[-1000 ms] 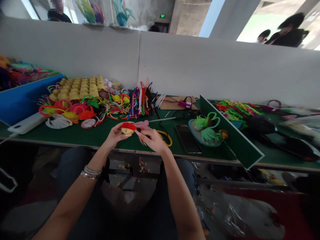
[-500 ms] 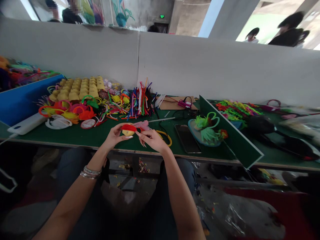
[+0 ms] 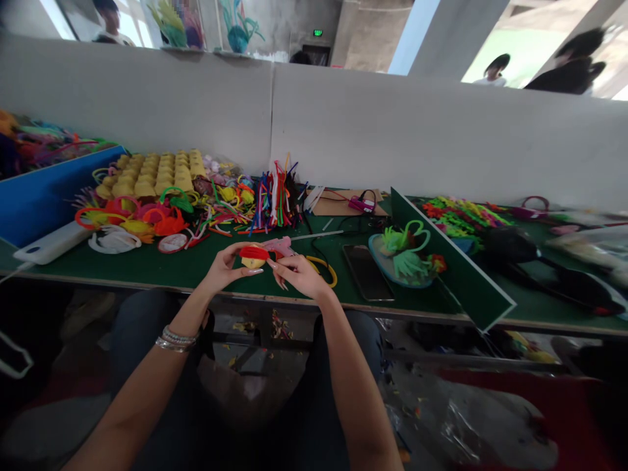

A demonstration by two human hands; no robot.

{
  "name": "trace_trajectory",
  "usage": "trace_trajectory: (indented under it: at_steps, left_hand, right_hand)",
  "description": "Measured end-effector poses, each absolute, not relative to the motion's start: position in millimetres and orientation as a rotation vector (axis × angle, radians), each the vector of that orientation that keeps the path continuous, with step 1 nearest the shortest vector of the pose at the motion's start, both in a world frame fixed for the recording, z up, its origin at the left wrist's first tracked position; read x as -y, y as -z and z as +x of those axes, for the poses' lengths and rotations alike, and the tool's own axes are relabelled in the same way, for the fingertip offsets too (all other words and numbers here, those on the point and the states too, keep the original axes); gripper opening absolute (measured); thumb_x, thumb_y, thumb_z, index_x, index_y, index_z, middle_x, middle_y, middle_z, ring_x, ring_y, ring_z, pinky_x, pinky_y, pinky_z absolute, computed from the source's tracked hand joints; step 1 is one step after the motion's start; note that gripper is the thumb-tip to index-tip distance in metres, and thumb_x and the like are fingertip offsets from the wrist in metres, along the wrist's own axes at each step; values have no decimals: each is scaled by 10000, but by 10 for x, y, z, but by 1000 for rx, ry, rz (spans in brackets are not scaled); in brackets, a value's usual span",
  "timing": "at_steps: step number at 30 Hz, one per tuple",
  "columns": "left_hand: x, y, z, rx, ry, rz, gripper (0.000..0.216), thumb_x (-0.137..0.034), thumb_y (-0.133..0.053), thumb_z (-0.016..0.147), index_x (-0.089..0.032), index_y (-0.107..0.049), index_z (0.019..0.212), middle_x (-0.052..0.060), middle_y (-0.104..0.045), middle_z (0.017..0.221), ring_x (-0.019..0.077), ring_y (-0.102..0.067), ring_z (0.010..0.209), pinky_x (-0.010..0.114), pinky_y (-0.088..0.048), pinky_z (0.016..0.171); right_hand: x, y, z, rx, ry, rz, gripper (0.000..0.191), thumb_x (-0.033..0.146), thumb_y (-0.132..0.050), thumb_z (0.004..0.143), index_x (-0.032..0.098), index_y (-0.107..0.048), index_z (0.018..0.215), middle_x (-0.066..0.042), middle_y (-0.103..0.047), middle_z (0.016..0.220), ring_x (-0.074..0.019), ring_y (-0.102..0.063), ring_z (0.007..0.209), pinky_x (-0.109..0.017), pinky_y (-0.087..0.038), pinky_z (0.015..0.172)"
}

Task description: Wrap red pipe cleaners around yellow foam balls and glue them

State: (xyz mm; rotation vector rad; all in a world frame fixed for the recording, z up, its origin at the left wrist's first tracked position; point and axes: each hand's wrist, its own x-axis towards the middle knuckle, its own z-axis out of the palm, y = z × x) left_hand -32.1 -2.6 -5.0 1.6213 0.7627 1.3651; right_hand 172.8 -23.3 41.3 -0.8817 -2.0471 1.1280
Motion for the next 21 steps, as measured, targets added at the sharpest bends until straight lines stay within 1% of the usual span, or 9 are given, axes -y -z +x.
trace_trajectory:
  at_steps: [3, 12, 16, 21]
  left_hand:
    - [41, 27, -329, -777, -1383, 1665, 550, -255, -820, 533, -167, -627, 1040, 117, -649, 1093, 238, -588, 1027, 397, -426, 940]
    - [52, -37, -368, -796, -1418, 1777, 538, -267, -810, 555, -195, -626, 1055, 107, -636, 1118, 233, -572, 1054, 395, -414, 956]
    - [37, -11, -315, -770, -1450, 1626, 536, -255, -805, 560, -186, -610, 1054, 95, -646, 1107, 209, -593, 1011, 363, -443, 922]
    - [-41, 81, -276, -810, -1475, 1268, 500, -305, -809, 535, -176, -629, 984, 58, -689, 979, 199, -627, 921, 369, -459, 893]
  right_hand:
    - [224, -396, 1722, 2044, -1120, -901, 533, 569, -449, 839, 162, -510, 500, 7, -511, 476, -88, -472, 464, -229, -377, 519]
    - [185, -372, 1724, 2006, -1162, -901, 495, 565, -458, 836, 161, -527, 559, 11, -521, 514, -97, -488, 501, -235, -389, 544]
    - [198, -396, 1708, 1957, -1191, -909, 477, 574, -471, 825, 154, -546, 612, 11, -531, 537, -94, -485, 503, -234, -392, 538]
    - [240, -466, 1723, 1890, -1188, -851, 446, 570, -510, 805, 157, -544, 639, 24, -498, 534, -78, -452, 479, -224, -357, 491]
